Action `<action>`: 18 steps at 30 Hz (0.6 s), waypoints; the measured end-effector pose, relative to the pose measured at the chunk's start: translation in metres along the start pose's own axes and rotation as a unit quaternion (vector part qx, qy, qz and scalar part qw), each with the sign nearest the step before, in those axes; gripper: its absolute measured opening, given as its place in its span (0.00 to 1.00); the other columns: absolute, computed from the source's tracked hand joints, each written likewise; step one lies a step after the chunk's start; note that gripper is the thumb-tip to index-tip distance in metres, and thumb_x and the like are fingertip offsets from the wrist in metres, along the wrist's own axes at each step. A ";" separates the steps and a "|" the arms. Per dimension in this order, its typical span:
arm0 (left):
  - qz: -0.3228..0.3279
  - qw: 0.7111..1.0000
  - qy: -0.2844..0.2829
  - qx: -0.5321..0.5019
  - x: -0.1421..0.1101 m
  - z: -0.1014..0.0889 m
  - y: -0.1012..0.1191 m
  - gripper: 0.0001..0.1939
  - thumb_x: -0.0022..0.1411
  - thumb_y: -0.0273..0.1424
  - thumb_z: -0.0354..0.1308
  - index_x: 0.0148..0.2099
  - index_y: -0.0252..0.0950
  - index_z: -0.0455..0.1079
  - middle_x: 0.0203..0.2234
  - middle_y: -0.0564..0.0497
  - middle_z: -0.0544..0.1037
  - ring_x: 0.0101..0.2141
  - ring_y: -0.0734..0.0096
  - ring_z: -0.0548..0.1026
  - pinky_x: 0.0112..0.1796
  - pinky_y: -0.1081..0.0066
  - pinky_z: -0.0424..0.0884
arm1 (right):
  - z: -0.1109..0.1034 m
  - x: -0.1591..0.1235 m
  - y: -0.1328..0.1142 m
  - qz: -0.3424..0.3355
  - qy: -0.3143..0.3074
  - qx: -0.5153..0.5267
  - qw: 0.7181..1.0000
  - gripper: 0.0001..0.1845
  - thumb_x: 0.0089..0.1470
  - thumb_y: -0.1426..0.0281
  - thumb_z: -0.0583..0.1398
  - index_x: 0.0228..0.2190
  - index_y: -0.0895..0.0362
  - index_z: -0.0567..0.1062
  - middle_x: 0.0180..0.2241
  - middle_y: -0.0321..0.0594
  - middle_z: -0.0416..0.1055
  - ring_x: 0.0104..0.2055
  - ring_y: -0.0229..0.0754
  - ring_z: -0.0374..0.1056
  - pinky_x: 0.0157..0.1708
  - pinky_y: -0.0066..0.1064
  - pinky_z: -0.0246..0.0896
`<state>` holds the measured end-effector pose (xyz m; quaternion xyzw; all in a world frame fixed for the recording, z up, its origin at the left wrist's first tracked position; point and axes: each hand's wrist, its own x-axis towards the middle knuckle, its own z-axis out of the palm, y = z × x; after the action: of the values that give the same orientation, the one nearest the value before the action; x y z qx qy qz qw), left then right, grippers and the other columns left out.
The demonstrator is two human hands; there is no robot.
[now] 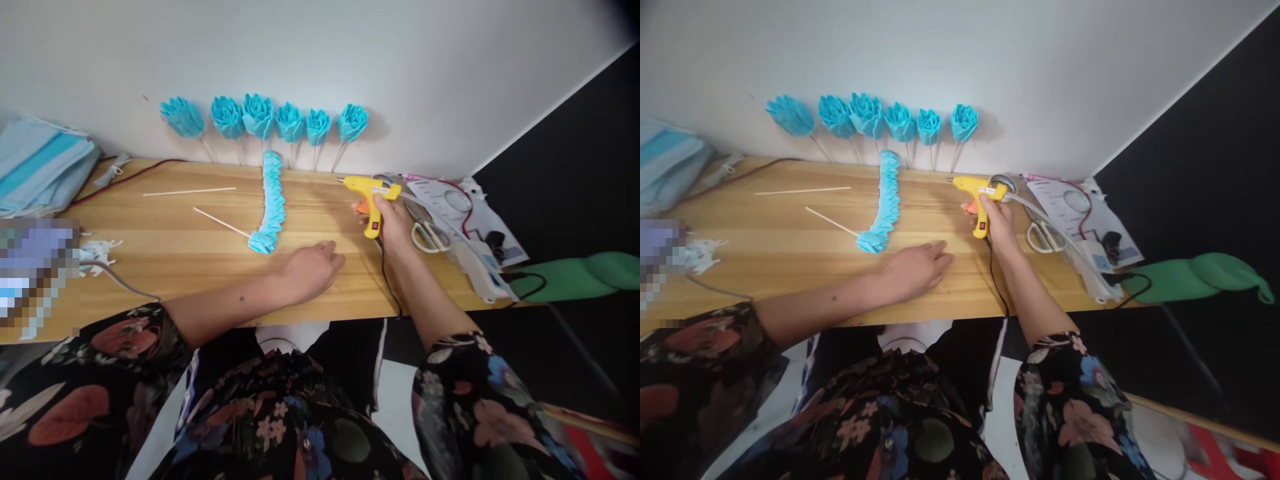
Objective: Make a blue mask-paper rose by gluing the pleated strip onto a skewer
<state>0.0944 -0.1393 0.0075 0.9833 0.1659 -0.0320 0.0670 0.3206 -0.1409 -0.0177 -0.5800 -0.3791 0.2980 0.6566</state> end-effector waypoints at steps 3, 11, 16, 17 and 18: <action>-0.027 1.000 -0.011 0.011 0.008 0.002 -0.004 0.14 0.74 0.31 0.48 0.54 0.32 0.70 0.51 0.37 0.73 0.42 0.55 0.77 0.36 0.64 0.73 | 0.003 0.013 0.008 0.006 0.018 0.024 1.000 0.23 0.51 0.48 0.66 0.32 0.57 0.79 0.29 0.41 0.82 0.28 0.40 0.77 0.21 0.25 0.69; -0.028 0.999 0.024 0.009 0.013 0.020 -0.005 0.15 0.75 0.36 0.49 0.54 0.32 0.70 0.56 0.34 0.71 0.47 0.53 0.76 0.39 0.62 0.73 | -0.018 0.008 0.011 0.005 0.027 -0.008 1.000 0.24 0.51 0.47 0.66 0.30 0.58 0.78 0.27 0.43 0.81 0.27 0.41 0.77 0.19 0.27 0.69; -0.032 0.999 0.030 0.016 0.014 0.023 -0.006 0.15 0.75 0.36 0.48 0.54 0.33 0.69 0.56 0.36 0.72 0.47 0.54 0.76 0.41 0.62 0.73 | -0.020 0.007 0.002 0.001 0.045 -0.045 0.998 0.24 0.52 0.47 0.64 0.29 0.57 0.77 0.26 0.44 0.81 0.27 0.42 0.77 0.18 0.27 0.68; -0.034 0.999 0.032 0.016 0.014 0.023 -0.006 0.15 0.75 0.36 0.48 0.54 0.33 0.70 0.55 0.36 0.72 0.47 0.55 0.76 0.41 0.62 0.73 | -0.019 0.007 0.002 0.000 0.050 -0.050 0.998 0.25 0.51 0.46 0.64 0.28 0.57 0.77 0.27 0.44 0.81 0.27 0.43 0.77 0.18 0.28 0.68; -0.035 0.999 0.033 0.016 0.014 0.023 -0.005 0.15 0.75 0.36 0.48 0.54 0.34 0.70 0.55 0.37 0.72 0.47 0.54 0.76 0.41 0.62 0.73 | -0.019 0.006 0.002 -0.001 0.052 -0.054 0.997 0.25 0.51 0.46 0.64 0.27 0.57 0.77 0.27 0.44 0.81 0.27 0.43 0.77 0.18 0.28 0.69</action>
<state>0.1049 -0.1330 -0.0168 0.9783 0.2022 -0.0041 0.0448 0.3402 -0.1454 -0.0192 -0.6286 -0.3609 0.2462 0.6435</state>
